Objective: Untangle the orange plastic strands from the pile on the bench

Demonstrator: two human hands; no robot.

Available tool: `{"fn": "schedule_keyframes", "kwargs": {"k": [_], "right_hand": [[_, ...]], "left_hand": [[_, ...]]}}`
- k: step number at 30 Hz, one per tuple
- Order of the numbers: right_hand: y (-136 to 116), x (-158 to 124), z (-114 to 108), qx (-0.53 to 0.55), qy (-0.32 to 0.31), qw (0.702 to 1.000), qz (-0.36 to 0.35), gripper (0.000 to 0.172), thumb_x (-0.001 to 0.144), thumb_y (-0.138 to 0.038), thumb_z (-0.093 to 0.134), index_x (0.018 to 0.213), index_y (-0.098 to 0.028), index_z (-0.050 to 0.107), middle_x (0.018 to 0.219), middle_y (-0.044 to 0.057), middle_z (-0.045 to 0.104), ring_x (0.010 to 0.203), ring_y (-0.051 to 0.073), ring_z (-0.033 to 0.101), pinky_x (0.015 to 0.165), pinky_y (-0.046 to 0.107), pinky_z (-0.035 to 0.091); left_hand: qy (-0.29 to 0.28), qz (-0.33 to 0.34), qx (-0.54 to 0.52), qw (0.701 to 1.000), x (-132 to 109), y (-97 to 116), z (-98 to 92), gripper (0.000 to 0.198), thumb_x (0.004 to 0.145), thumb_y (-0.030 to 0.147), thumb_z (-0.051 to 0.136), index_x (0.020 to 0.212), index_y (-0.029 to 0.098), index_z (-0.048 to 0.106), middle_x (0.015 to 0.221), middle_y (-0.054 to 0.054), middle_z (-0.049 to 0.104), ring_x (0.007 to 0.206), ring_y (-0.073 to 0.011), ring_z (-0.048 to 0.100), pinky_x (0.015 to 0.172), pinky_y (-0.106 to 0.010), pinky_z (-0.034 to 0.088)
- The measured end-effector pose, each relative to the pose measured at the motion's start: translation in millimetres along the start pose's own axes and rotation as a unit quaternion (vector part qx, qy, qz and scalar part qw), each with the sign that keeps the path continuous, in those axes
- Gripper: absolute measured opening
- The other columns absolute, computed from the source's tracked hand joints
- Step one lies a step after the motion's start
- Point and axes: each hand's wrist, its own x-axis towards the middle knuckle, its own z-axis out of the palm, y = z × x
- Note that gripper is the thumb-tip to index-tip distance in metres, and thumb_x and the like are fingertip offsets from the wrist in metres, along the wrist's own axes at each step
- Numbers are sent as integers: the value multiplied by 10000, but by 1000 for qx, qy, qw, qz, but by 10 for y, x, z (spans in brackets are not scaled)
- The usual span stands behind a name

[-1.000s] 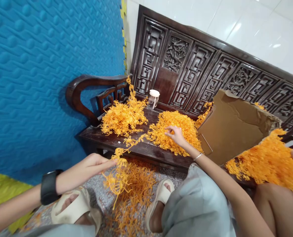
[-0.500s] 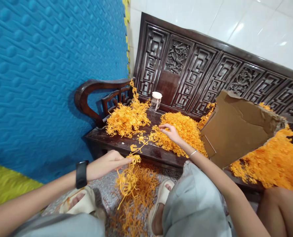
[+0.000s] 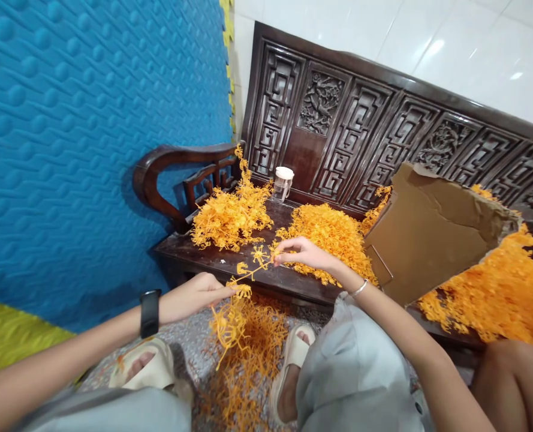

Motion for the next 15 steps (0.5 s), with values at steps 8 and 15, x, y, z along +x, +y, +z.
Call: {"fn": "schedule_keyframes", "kwargs": {"k": [8, 15], "right_hand": [[84, 71, 161, 37, 61, 997, 27, 202, 713, -286, 590, 586, -131, 609, 615, 2, 621, 648, 110, 574, 682, 235, 432], [230, 202, 309, 23, 198, 962, 185, 235, 668, -184, 482, 442, -144, 534, 431, -13, 536, 432, 81, 478, 494, 198, 379]], "left_hand": [[2, -13, 21, 1000, -124, 120, 20, 508, 744, 605, 345, 452, 215, 201, 474, 66, 158, 470, -87, 141, 453, -267, 132], [36, -36, -19, 999, -38, 166, 104, 485, 714, 602, 362, 454, 221, 212, 462, 66, 184, 471, -91, 173, 452, -257, 160]]}}
